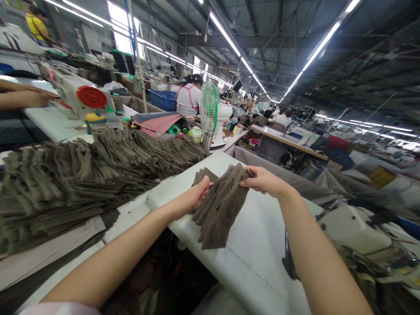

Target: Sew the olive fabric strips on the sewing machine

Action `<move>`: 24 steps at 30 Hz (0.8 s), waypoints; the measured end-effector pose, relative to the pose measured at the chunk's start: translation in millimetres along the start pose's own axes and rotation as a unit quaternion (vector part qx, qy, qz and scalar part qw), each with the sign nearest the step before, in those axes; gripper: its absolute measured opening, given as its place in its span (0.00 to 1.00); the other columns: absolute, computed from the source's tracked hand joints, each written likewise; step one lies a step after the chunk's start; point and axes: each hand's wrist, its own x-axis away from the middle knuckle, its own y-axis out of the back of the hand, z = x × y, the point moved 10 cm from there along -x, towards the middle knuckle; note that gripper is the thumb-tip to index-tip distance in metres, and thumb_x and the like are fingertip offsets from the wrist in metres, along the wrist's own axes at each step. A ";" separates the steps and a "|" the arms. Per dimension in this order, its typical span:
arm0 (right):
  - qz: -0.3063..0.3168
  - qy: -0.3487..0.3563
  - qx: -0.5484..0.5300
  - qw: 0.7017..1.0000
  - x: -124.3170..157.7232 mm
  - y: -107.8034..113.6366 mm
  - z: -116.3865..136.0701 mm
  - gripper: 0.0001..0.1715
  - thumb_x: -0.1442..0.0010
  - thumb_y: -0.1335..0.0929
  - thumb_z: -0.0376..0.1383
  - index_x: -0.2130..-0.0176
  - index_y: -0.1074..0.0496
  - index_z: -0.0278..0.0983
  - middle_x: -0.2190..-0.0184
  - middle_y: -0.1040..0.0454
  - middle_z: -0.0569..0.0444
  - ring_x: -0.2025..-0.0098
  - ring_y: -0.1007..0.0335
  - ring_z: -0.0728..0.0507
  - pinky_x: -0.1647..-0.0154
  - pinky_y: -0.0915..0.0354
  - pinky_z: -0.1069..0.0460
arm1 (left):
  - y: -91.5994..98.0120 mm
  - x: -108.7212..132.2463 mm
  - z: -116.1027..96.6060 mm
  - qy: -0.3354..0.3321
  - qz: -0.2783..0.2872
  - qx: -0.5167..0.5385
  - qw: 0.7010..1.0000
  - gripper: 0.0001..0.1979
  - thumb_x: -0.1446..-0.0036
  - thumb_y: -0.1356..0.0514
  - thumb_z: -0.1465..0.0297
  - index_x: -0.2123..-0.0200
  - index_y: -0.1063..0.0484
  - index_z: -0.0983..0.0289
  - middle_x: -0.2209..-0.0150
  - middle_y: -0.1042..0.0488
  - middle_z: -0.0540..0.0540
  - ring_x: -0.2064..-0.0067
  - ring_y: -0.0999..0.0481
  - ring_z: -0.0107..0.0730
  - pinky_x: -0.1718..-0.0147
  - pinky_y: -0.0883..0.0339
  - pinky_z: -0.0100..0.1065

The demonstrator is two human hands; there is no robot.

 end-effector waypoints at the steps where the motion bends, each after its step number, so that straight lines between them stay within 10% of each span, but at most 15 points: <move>1: -0.012 0.000 0.004 1.000 -7.4 0.5 5.1 0.17 0.49 0.27 0.43 0.61 0.30 0.39 0.81 0.39 0.66 0.83 0.49 0.54 0.85 0.55 0.57 | -12.1 8.6 0.6 0.002 0.031 0.021 0.999 0.27 0.40 0.45 0.47 0.51 0.26 0.63 0.55 0.20 0.59 0.53 0.22 0.44 0.55 0.26 0.41; 8: -0.034 -0.045 0.066 0.996 -82.9 -27.6 8.1 0.09 0.37 0.28 0.37 0.59 0.27 0.33 0.66 0.25 0.56 0.70 0.30 0.50 0.70 0.31 0.54 | 28.0 13.2 18.8 -0.010 -0.148 -0.162 0.976 0.31 0.47 0.39 0.66 0.40 0.37 0.67 0.44 0.26 0.66 0.48 0.23 0.48 0.57 0.25 0.42; 16: -0.018 -0.079 0.094 0.992 -137.2 -74.7 -14.1 0.20 0.33 0.31 0.42 0.45 0.30 0.35 0.46 0.28 0.48 0.50 0.27 0.40 0.51 0.28 0.41 | 61.2 10.5 24.0 0.080 -0.199 -0.487 0.847 0.22 0.39 0.45 0.63 0.46 0.28 0.67 0.50 0.25 0.65 0.46 0.26 0.51 0.47 0.34 0.44; 24: -0.019 -0.035 0.027 0.999 -126.9 -83.4 -23.9 0.15 0.33 0.30 0.41 0.51 0.27 0.34 0.54 0.25 0.50 0.57 0.26 0.44 0.57 0.27 0.45 | 75.6 4.1 40.2 0.062 -0.184 -0.399 0.896 0.30 0.45 0.41 0.62 0.41 0.34 0.71 0.49 0.25 0.67 0.48 0.24 0.49 0.49 0.32 0.42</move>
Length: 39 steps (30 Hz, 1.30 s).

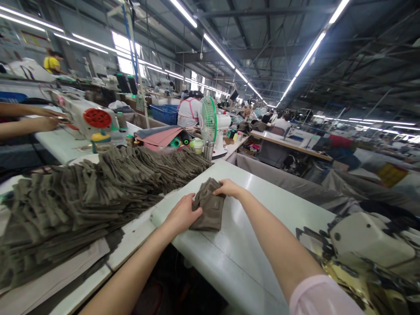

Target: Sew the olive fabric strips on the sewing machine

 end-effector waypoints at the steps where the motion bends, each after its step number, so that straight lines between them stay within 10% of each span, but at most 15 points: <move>1: -0.019 0.020 -0.010 1.000 6.0 4.3 3.9 0.13 0.35 0.29 0.40 0.54 0.27 0.33 0.56 0.25 0.51 0.58 0.26 0.44 0.58 0.27 0.46 | 1.8 -1.5 2.7 0.008 -0.005 0.035 0.999 0.35 0.46 0.39 0.59 0.39 0.36 0.72 0.47 0.26 0.68 0.47 0.24 0.50 0.49 0.31 0.42; 4: -0.080 0.091 -0.045 0.992 34.1 16.6 18.1 0.11 0.43 0.25 0.36 0.61 0.26 0.34 0.64 0.23 0.56 0.60 0.27 0.45 0.58 0.30 0.50 | 5.1 -2.3 0.1 0.006 -0.007 0.172 0.985 0.45 0.54 0.33 0.54 0.37 0.38 0.71 0.43 0.28 0.70 0.44 0.26 0.52 0.46 0.31 0.44; 9: -0.194 0.157 -0.074 0.965 110.0 35.3 25.8 0.21 0.47 0.26 0.36 0.53 0.27 0.37 0.56 0.24 0.54 0.64 0.29 0.46 0.62 0.31 0.51 | 2.5 18.8 -38.1 -0.071 0.049 0.301 0.950 0.23 0.52 0.36 0.60 0.53 0.27 0.65 0.54 0.20 0.57 0.52 0.22 0.48 0.48 0.29 0.46; 14: -0.388 0.339 0.049 0.856 220.4 48.2 59.4 0.19 0.39 0.28 0.36 0.49 0.31 0.41 0.54 0.28 0.50 0.68 0.33 0.48 0.75 0.33 0.54 | 12.3 49.5 -59.8 -0.089 -0.006 0.269 0.959 0.17 0.52 0.38 0.65 0.57 0.26 0.62 0.58 0.19 0.53 0.55 0.22 0.44 0.52 0.28 0.42; 23: -0.446 0.349 0.069 0.821 283.2 43.2 59.0 0.10 0.36 0.30 0.31 0.55 0.33 0.41 0.62 0.29 0.54 0.69 0.32 0.49 0.79 0.35 0.56 | 3.1 81.1 -86.3 -0.107 0.007 0.250 0.962 0.18 0.52 0.38 0.64 0.56 0.25 0.61 0.57 0.20 0.53 0.54 0.22 0.45 0.52 0.28 0.40; 39: -0.414 0.321 0.034 0.851 338.3 43.3 28.7 0.09 0.36 0.33 0.27 0.60 0.28 0.41 0.61 0.21 0.55 0.76 0.36 0.51 0.73 0.34 0.53 | -16.0 114.8 -120.0 -0.083 0.006 0.270 0.959 0.18 0.54 0.39 0.63 0.57 0.25 0.61 0.57 0.19 0.53 0.52 0.23 0.46 0.50 0.28 0.40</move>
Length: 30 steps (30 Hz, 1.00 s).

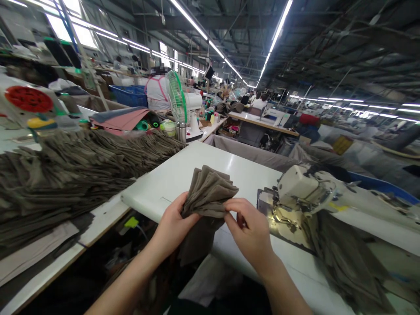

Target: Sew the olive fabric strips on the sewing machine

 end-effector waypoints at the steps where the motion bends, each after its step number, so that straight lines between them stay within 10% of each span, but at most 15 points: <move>1: 0.001 0.005 0.001 1.000 1.6 3.0 2.0 0.08 0.35 0.32 0.28 0.60 0.28 0.41 0.62 0.21 0.55 0.77 0.36 0.51 0.73 0.34 0.53 | -1.1 1.0 -1.6 -0.001 -0.002 -0.003 1.000 0.19 0.54 0.39 0.62 0.57 0.25 0.61 0.57 0.19 0.53 0.52 0.23 0.46 0.50 0.29 0.41; 9: -0.033 -0.079 -0.029 0.996 14.0 20.6 -9.5 0.24 0.31 0.34 0.34 0.38 0.39 0.40 0.70 0.20 0.59 0.77 0.29 0.50 0.75 0.33 0.55 | -9.8 12.7 -7.8 -0.027 -0.008 -0.035 0.999 0.23 0.54 0.42 0.67 0.52 0.25 0.59 0.53 0.19 0.51 0.50 0.23 0.44 0.48 0.29 0.39; 23: -0.051 0.047 0.037 0.997 13.4 33.4 27.3 0.13 0.38 0.32 0.24 0.57 0.28 0.40 0.61 0.24 0.49 0.61 0.24 0.44 0.65 0.27 0.52 | -2.0 9.8 -9.1 -0.045 -0.009 -0.064 0.997 0.23 0.51 0.42 0.67 0.50 0.27 0.60 0.51 0.21 0.53 0.48 0.24 0.44 0.46 0.31 0.38; 30: 0.004 0.000 0.001 1.000 14.9 25.3 15.0 0.07 0.35 0.32 0.29 0.57 0.28 0.39 0.49 0.26 0.46 0.76 0.36 0.53 0.75 0.35 0.53 | 6.1 12.8 -9.2 -0.068 -0.023 -0.094 0.993 0.23 0.50 0.43 0.67 0.49 0.26 0.61 0.50 0.20 0.54 0.48 0.22 0.44 0.47 0.29 0.39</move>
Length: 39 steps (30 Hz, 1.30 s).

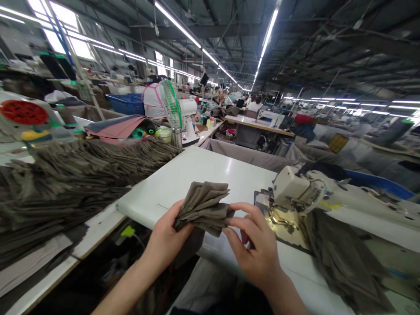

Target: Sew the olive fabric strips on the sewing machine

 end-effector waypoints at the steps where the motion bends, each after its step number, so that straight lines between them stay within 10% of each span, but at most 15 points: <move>1: 0.008 -0.005 -0.005 1.000 -0.8 -0.4 -0.5 0.05 0.34 0.33 0.30 0.58 0.27 0.38 0.48 0.28 0.45 0.77 0.37 0.53 0.75 0.35 0.53 | 0.0 0.7 -0.2 -0.006 0.003 -0.001 1.000 0.23 0.49 0.43 0.68 0.49 0.26 0.61 0.50 0.20 0.54 0.48 0.22 0.44 0.47 0.29 0.39; 9: 0.046 0.011 -0.058 0.997 -9.6 -4.7 3.7 0.07 0.32 0.35 0.30 0.63 0.30 0.38 0.50 0.24 0.47 0.52 0.26 0.44 0.55 0.30 0.51 | -2.7 6.5 -3.5 -0.048 0.027 -0.003 0.998 0.23 0.46 0.42 0.71 0.46 0.27 0.62 0.48 0.20 0.54 0.48 0.21 0.42 0.45 0.29 0.38; 18: 0.032 -0.102 -0.102 0.989 0.5 -13.5 -20.2 0.08 0.30 0.37 0.33 0.52 0.31 0.41 0.66 0.20 0.56 0.66 0.24 0.49 0.68 0.31 0.56 | -2.0 10.6 -3.8 -0.112 0.041 -0.031 0.992 0.24 0.43 0.42 0.72 0.42 0.30 0.60 0.46 0.22 0.53 0.48 0.21 0.39 0.45 0.29 0.36; 22: 0.012 -0.097 -0.041 0.994 -1.5 -13.8 -21.4 0.25 0.33 0.32 0.33 0.40 0.37 0.41 0.73 0.23 0.63 0.79 0.32 0.52 0.77 0.35 0.58 | -4.3 16.4 -3.5 -0.135 0.051 -0.050 0.988 0.28 0.44 0.42 0.75 0.39 0.32 0.59 0.45 0.23 0.53 0.47 0.21 0.38 0.45 0.28 0.35; 31: -0.014 -0.001 0.030 0.999 -5.1 -1.7 2.3 0.07 0.37 0.30 0.31 0.57 0.27 0.40 0.60 0.26 0.50 0.74 0.33 0.51 0.76 0.35 0.55 | -12.2 14.9 0.7 -0.055 0.096 0.043 0.993 0.27 0.44 0.41 0.75 0.40 0.31 0.58 0.44 0.23 0.53 0.45 0.23 0.40 0.42 0.32 0.38; 39: 0.149 -0.234 -0.162 0.947 12.8 -25.5 -82.4 0.56 0.55 0.28 0.69 0.37 0.34 0.45 0.47 0.25 0.44 0.81 0.49 0.54 0.84 0.47 0.54 | -40.4 34.6 -7.2 0.093 0.296 0.208 0.927 0.21 0.47 0.34 0.70 0.48 0.24 0.63 0.50 0.20 0.55 0.50 0.23 0.42 0.48 0.30 0.38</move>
